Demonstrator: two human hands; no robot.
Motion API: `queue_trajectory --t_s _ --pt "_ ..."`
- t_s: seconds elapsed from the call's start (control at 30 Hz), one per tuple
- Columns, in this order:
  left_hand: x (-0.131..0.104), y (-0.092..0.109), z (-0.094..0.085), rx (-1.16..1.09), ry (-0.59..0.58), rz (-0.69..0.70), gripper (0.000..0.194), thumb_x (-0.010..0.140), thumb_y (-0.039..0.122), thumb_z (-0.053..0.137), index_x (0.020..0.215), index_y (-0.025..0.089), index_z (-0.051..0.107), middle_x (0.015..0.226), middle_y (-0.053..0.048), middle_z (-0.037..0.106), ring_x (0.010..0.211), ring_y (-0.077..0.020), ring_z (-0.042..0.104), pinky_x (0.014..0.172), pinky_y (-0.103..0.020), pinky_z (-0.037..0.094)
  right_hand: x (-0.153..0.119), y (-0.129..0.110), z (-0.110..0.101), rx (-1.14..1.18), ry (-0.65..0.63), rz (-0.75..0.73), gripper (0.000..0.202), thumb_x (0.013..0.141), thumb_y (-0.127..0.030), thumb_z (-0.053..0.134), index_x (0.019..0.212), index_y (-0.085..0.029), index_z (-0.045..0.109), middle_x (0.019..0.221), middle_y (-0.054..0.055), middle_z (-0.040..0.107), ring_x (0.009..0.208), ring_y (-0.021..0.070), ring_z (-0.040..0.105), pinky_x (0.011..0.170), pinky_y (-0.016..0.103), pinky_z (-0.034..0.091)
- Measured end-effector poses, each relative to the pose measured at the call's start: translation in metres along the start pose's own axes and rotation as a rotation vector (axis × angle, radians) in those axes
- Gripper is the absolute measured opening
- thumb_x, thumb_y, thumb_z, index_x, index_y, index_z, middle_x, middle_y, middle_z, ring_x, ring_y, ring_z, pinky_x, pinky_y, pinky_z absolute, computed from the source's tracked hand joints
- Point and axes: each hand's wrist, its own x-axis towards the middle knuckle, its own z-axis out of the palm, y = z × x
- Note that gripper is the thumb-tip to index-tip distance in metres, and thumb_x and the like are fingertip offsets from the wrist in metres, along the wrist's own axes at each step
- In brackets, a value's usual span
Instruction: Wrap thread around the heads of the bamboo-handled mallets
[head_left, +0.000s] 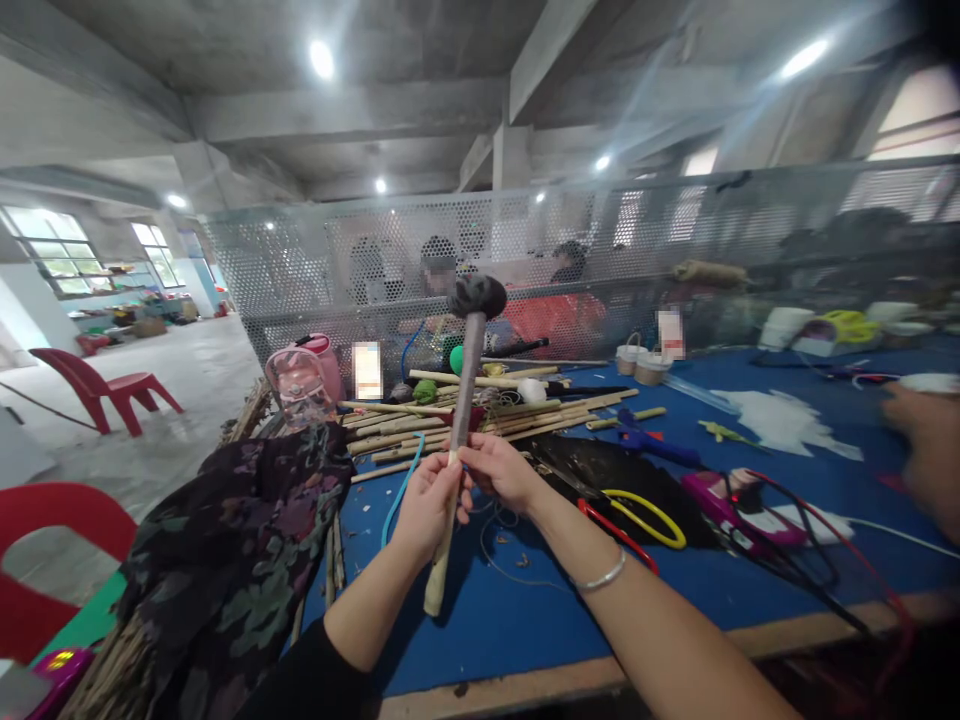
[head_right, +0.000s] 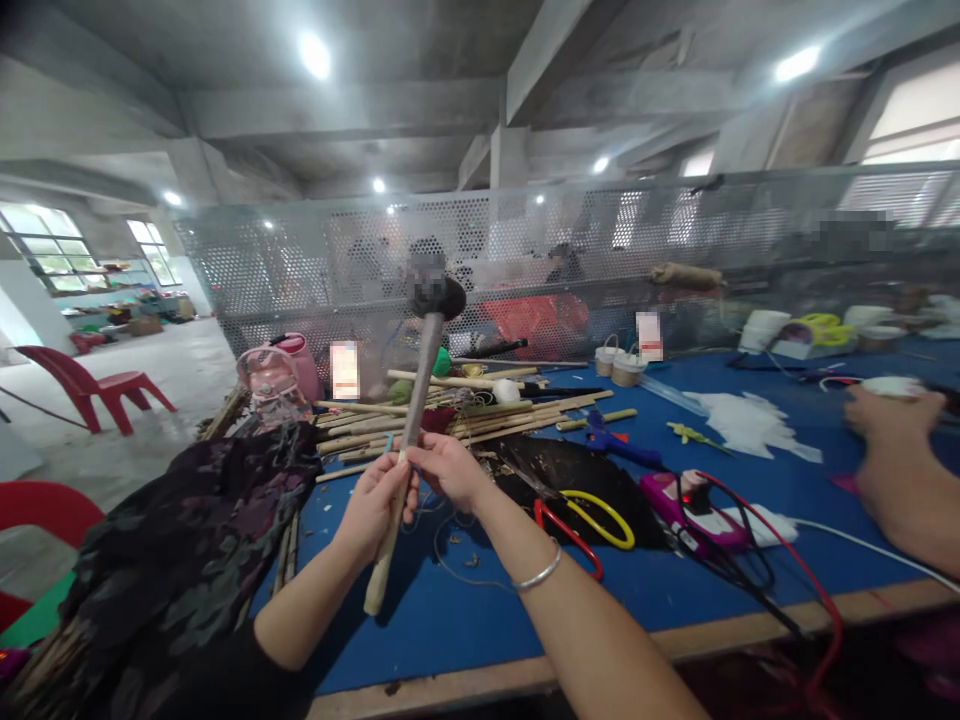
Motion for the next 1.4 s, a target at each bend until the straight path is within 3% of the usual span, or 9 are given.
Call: queue_trajectory --t_s 0.1,0.17,0.27,0.43,0.53,0.7,0.93,1.13,1.4 --pt "0.002 -0.007 0.001 0.169 0.076 -0.001 0.039 0.073 0.053 0.052 0.083 0.016 0.050 0.058 0.004 0.051 0.040 -0.0056 0.043 0.036 -0.016 0.032 0.002 0.005 -0.007 -0.028 0.040 -0.018 0.033 0.065 -0.039 0.068 0.080 -0.012 0.055 0.056 0.000 0.058 0.044 0.0102 0.052 0.043 0.021 0.039" --pt "0.004 -0.011 0.000 0.323 0.223 0.124 0.036 0.064 0.045 0.066 0.080 0.015 0.052 0.062 0.004 0.051 0.045 -0.0047 0.044 0.040 -0.015 0.033 0.005 0.008 -0.010 -0.058 0.096 -0.037 0.033 0.063 -0.037 0.071 0.078 -0.011 0.056 0.061 0.001 0.061 0.052 0.0108 0.055 0.049 0.021 0.041" --pt "0.004 -0.012 -0.001 0.376 0.312 0.138 0.036 0.057 0.040 0.072 0.068 0.016 0.048 0.056 0.005 0.050 0.044 -0.0050 0.044 0.042 -0.016 0.034 0.006 0.008 -0.012 -0.093 0.118 -0.031 0.034 0.063 -0.037 0.071 0.076 -0.011 0.056 0.058 -0.001 0.058 0.047 0.0073 0.049 0.045 0.018 0.035" --pt "-0.001 -0.009 0.000 0.048 0.058 -0.097 0.041 0.069 0.056 0.055 0.071 0.017 0.044 0.057 0.001 0.056 0.038 -0.0077 0.047 0.039 -0.019 0.035 0.002 0.000 -0.017 -0.051 -0.037 0.040 0.040 0.065 -0.047 0.066 0.082 -0.013 0.054 0.038 -0.011 0.034 0.030 0.0021 0.020 0.033 0.018 0.011" --pt "0.000 -0.009 -0.004 0.119 0.034 -0.067 0.041 0.068 0.054 0.058 0.072 0.014 0.050 0.059 0.000 0.056 0.044 -0.0080 0.048 0.044 -0.019 0.035 0.001 0.001 -0.017 -0.092 0.015 0.031 0.038 0.064 -0.046 0.068 0.073 -0.013 0.052 0.044 -0.008 0.042 0.034 0.0030 0.029 0.035 0.018 0.020" --pt "0.005 -0.006 -0.015 0.444 0.179 0.056 0.036 0.055 0.043 0.072 0.063 0.013 0.054 0.052 0.004 0.049 0.045 -0.0056 0.040 0.044 -0.018 0.029 0.004 0.006 -0.011 -0.199 0.070 -0.005 0.037 0.059 -0.041 0.072 0.072 -0.011 0.054 0.062 0.000 0.057 0.052 0.0079 0.048 0.048 0.020 0.035" --pt "0.004 0.000 -0.023 0.119 -0.233 -0.243 0.046 0.064 0.054 0.063 0.076 0.011 0.056 0.067 -0.005 0.060 0.051 -0.0107 0.055 0.051 -0.022 0.041 -0.002 0.003 -0.013 -0.058 -0.049 0.079 0.038 0.062 -0.041 0.070 0.082 -0.014 0.053 0.051 -0.007 0.047 0.038 0.0047 0.038 0.039 0.018 0.027" --pt "0.008 -0.005 -0.024 0.243 -0.026 -0.114 0.045 0.051 0.043 0.076 0.076 0.013 0.052 0.052 0.005 0.050 0.042 -0.0057 0.045 0.042 -0.017 0.034 0.005 0.009 -0.012 -0.218 0.045 0.005 0.034 0.061 -0.036 0.072 0.076 -0.011 0.053 0.063 -0.001 0.057 0.055 0.0088 0.051 0.052 0.021 0.038" --pt "0.004 -0.001 -0.025 0.071 -0.273 -0.240 0.037 0.061 0.043 0.071 0.077 0.012 0.058 0.067 -0.002 0.059 0.059 -0.0108 0.056 0.059 -0.024 0.046 -0.002 0.003 -0.020 -0.096 -0.102 0.092 0.040 0.065 -0.042 0.068 0.089 -0.013 0.054 0.048 -0.010 0.041 0.034 0.0019 0.025 0.035 0.017 0.018"
